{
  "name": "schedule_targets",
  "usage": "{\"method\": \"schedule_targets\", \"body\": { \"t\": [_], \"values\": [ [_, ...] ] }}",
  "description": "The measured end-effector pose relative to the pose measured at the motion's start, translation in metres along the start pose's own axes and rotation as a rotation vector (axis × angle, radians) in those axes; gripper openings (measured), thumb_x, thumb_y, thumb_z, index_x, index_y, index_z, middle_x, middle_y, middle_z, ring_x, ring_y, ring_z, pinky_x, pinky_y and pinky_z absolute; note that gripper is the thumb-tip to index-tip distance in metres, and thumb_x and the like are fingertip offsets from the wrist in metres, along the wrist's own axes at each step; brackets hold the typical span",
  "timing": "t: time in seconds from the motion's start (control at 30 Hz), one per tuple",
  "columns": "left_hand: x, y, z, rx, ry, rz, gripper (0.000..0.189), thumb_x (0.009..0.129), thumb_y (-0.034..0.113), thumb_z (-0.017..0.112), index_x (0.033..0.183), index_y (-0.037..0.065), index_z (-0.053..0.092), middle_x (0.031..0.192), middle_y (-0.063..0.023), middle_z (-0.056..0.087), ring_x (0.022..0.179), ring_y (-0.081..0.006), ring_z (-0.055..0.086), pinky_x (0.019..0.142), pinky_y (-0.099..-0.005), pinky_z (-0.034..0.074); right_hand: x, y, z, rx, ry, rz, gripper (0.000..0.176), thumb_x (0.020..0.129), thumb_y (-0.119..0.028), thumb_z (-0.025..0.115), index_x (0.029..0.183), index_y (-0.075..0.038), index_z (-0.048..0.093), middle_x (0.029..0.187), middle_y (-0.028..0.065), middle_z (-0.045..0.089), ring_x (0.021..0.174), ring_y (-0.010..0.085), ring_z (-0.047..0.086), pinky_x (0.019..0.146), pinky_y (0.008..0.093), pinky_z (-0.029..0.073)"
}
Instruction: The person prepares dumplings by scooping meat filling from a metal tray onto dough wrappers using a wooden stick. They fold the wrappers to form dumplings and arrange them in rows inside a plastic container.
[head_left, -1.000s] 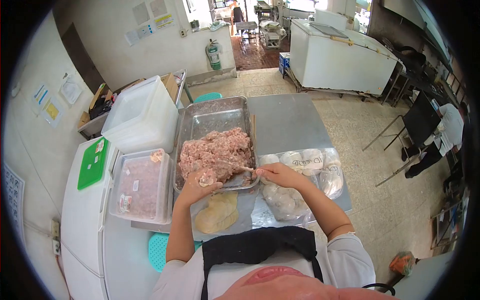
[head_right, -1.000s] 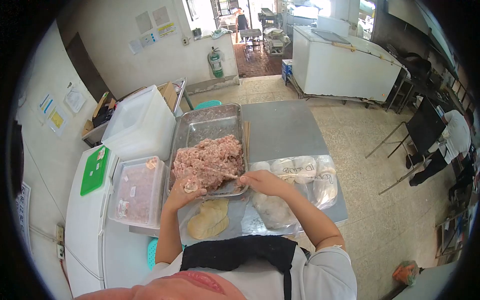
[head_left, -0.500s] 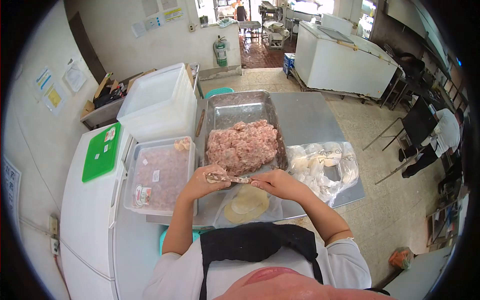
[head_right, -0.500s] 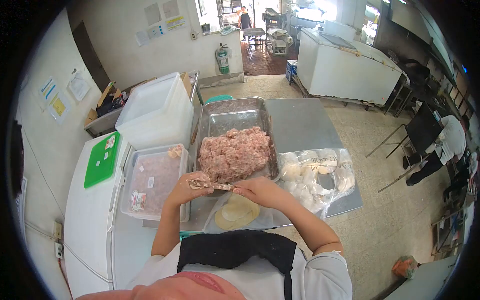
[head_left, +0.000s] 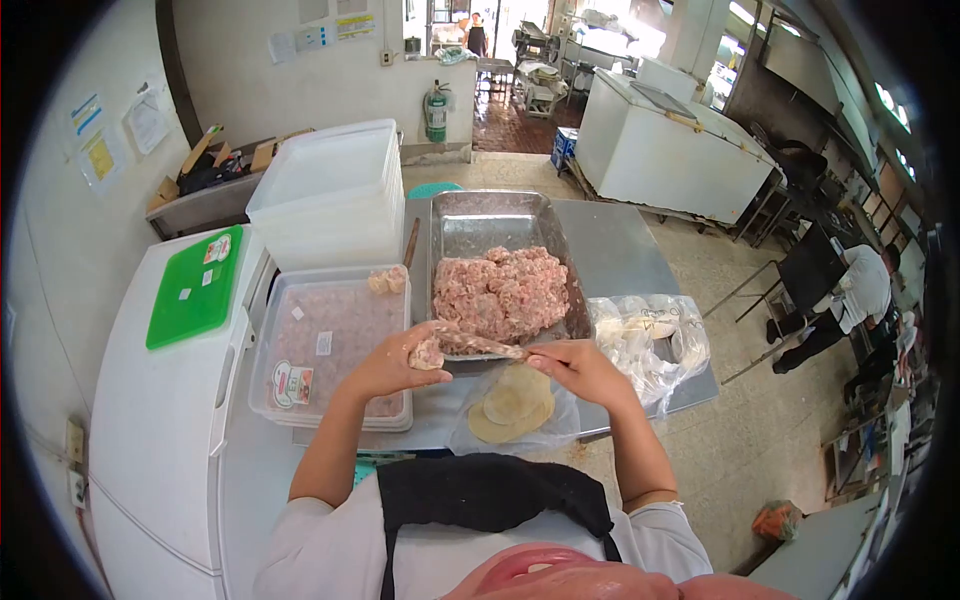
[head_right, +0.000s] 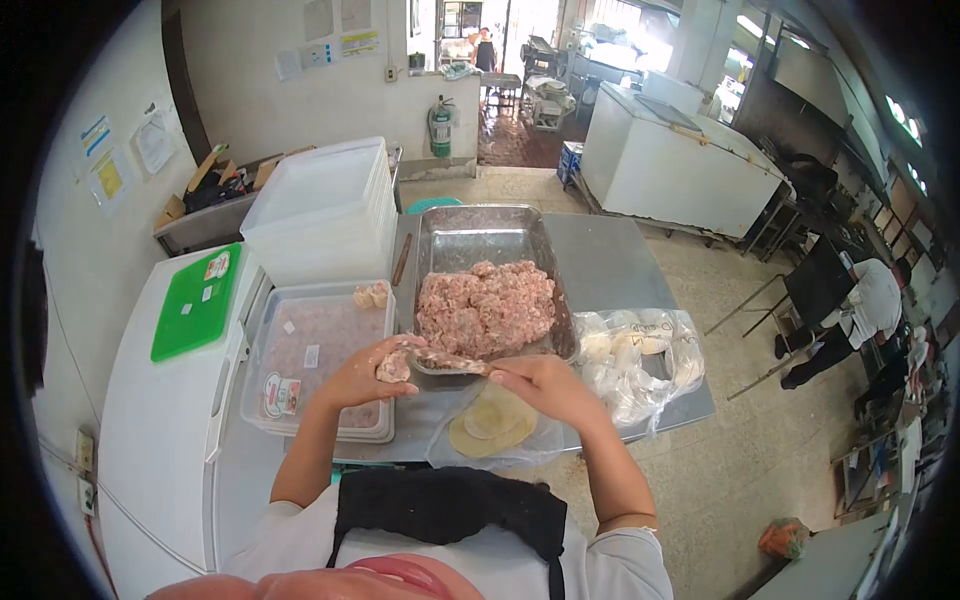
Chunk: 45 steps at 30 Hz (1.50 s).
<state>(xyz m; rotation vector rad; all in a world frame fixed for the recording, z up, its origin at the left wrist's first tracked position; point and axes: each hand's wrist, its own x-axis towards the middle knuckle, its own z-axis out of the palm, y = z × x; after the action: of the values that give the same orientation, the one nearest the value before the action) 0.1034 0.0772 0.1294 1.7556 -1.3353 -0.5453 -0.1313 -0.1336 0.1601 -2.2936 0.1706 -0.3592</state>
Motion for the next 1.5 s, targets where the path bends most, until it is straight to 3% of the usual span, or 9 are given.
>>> {"method": "schedule_targets", "body": {
  "t": [0.13, 0.33, 0.57, 0.77, 0.93, 1.0, 1.13, 1.43, 1.5],
  "values": [
    [-0.008, 0.002, -0.010, -0.037, -0.037, 0.037, 0.045, 0.073, 0.037, 0.079, 0.097, 0.002, 0.064, 0.083, -0.0079, 0.066, 0.076, -0.0208, 0.061, 0.073, -0.0348, 0.049, 0.010, -0.002, 0.044, -0.065, -0.067, -0.068, 0.029, 0.092, -0.029, 0.059, 0.108, -0.006, 0.066, 0.093, 0.0157, 0.068, 0.084, 0.0328, 0.065, 0.073, 0.0356, 0.050],
    [-0.025, -0.009, -0.026, 0.039, 0.008, -0.071, 0.040, 0.072, 0.033, 0.080, 0.091, 0.003, 0.063, 0.079, -0.0108, 0.064, 0.074, -0.0242, 0.062, 0.073, -0.0356, 0.049, 0.014, 0.001, 0.041, -0.141, -0.050, -0.047, 0.027, 0.091, -0.024, 0.063, 0.107, -0.002, 0.067, 0.094, 0.0155, 0.069, 0.084, 0.0289, 0.067, 0.075, 0.0337, 0.051],
    [-0.042, -0.057, -0.044, -0.048, 0.169, 0.006, 0.044, 0.071, 0.029, 0.080, 0.099, 0.002, 0.061, 0.094, -0.0116, 0.064, 0.088, -0.0245, 0.061, 0.082, -0.0353, 0.048, -0.007, 0.014, 0.065, 0.194, 0.026, 0.189, 0.028, 0.091, -0.022, 0.065, 0.107, 0.001, 0.066, 0.086, 0.0058, 0.068, 0.076, 0.0115, 0.059, 0.069, 0.0267, 0.047],
    [-0.052, -0.089, -0.057, 0.070, 0.226, -0.087, 0.044, 0.070, 0.016, 0.077, 0.107, 0.002, 0.058, 0.093, -0.0062, 0.059, 0.084, -0.0169, 0.056, 0.078, -0.0293, 0.047, -0.017, 0.013, 0.078, 0.336, -0.033, 0.348, 0.031, 0.093, -0.023, 0.063, 0.111, 0.002, 0.065, 0.085, 0.0020, 0.065, 0.076, 0.0072, 0.053, 0.070, 0.0236, 0.045],
    [-0.055, -0.094, -0.071, 0.158, 0.305, -0.321, 0.054, 0.070, 0.017, 0.075, 0.119, 0.003, 0.058, 0.099, -0.0087, 0.064, 0.087, -0.0224, 0.060, 0.081, -0.0311, 0.048, -0.018, 0.020, 0.080, 0.326, 0.000, 0.346, 0.028, 0.092, -0.020, 0.063, 0.111, 0.001, 0.065, 0.084, 0.0027, 0.065, 0.073, 0.0072, 0.055, 0.067, 0.0235, 0.046],
    [-0.053, -0.104, -0.080, 0.130, 0.469, -0.177, 0.058, 0.069, 0.018, 0.076, 0.122, 0.005, 0.054, 0.102, -0.0082, 0.066, 0.088, -0.0232, 0.062, 0.080, -0.0318, 0.049, -0.022, 0.026, 0.079, 0.318, -0.039, 0.369, 0.027, 0.092, -0.018, 0.064, 0.110, 0.002, 0.066, 0.082, 0.0013, 0.063, 0.071, 0.0070, 0.054, 0.065, 0.0229, 0.046],
    [-0.029, -0.130, -0.104, 0.136, 0.533, -0.246, 0.065, 0.072, 0.022, 0.076, 0.129, 0.015, 0.047, 0.101, -0.0145, 0.069, 0.095, -0.0269, 0.066, 0.080, -0.0363, 0.050, -0.022, 0.026, 0.071, 0.401, 0.007, 0.371, 0.025, 0.091, -0.017, 0.065, 0.107, 0.002, 0.067, 0.078, -0.0009, 0.060, 0.067, 0.0055, 0.050, 0.061, 0.0211, 0.042],
    [0.057, -0.170, -0.090, 0.467, 0.500, -0.334, 0.049, 0.073, 0.020, 0.074, 0.110, 0.009, 0.044, 0.095, -0.0208, 0.066, 0.090, -0.0399, 0.062, 0.075, -0.0448, 0.049, -0.038, 0.045, 0.035, 0.401, 0.023, 0.394, 0.026, 0.091, -0.018, 0.065, 0.107, 0.003, 0.067, 0.075, -0.0018, 0.057, 0.065, 0.0045, 0.047, 0.057, 0.0205, 0.039],
    [0.075, -0.176, -0.084, 0.485, 0.513, -0.350, 0.049, 0.073, 0.020, 0.074, 0.110, 0.009, 0.044, 0.095, -0.0210, 0.066, 0.091, -0.0401, 0.062, 0.076, -0.0452, 0.049, -0.046, 0.055, 0.026, 0.353, 0.055, 0.319, 0.028, 0.094, -0.024, 0.060, 0.109, -0.001, 0.067, 0.064, -0.0058, 0.047, 0.052, 0.0020, 0.039, 0.047, 0.0185, 0.030]
  ]
}}
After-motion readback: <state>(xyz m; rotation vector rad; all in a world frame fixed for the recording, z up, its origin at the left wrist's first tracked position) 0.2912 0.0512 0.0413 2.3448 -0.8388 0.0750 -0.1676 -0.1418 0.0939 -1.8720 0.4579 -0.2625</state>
